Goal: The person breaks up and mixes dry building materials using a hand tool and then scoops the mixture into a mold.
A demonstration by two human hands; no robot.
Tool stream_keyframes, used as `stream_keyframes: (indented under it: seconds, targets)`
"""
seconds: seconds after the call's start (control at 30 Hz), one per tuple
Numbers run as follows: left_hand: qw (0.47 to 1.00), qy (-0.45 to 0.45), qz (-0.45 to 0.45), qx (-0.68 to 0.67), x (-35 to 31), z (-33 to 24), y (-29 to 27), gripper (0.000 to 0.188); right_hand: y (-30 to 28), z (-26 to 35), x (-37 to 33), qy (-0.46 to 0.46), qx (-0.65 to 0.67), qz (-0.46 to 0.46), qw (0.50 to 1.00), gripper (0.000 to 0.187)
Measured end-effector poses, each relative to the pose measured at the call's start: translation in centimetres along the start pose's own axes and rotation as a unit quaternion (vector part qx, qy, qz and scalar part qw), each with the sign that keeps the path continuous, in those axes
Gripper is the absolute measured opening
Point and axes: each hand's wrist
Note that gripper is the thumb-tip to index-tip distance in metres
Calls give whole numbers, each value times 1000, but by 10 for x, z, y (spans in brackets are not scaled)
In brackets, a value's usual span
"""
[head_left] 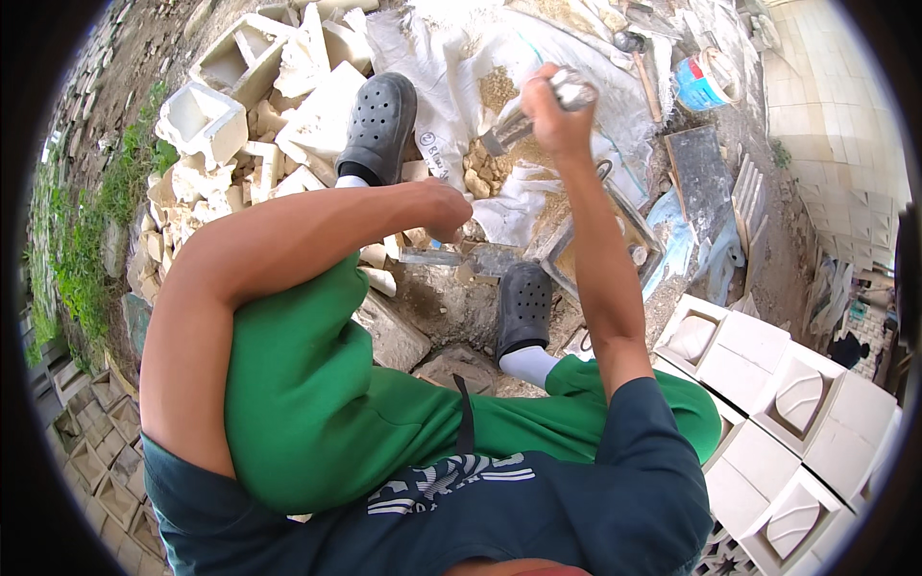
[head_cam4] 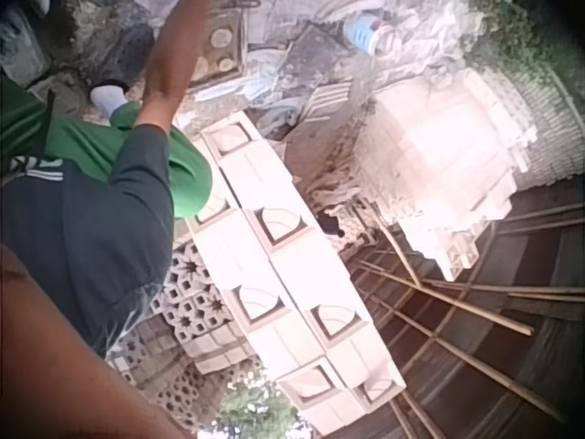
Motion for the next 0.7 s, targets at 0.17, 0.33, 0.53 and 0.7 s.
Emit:
stream_keyframes:
  seconds: [0.17, 0.33, 0.53, 0.7]
  targets:
    - [1000, -14, -7, 2, -2, 0, -6, 35, -5, 63, 9, -59, 94, -34, 993, 19]
    - [1000, 2, -4, 21, 2, -11, -15, 36, -15, -37, -12, -2, 65, -126, 990, 17]
    - [999, 13, 15, 25, 5, -4, 0, 35, -17, 18, 10, -22, 10, -91, 996, 16]
    - [1000, 0, -4, 7, 3, -2, -7, 34, -9, 93, 24, -77, 135, -100, 983, 22]
Point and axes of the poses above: each hand's wrist, its own x-axis towards the middle knuckle, its own y-axis out of the palm, z = x × y, and after that the axes turned 1 degree about -y, right-handed
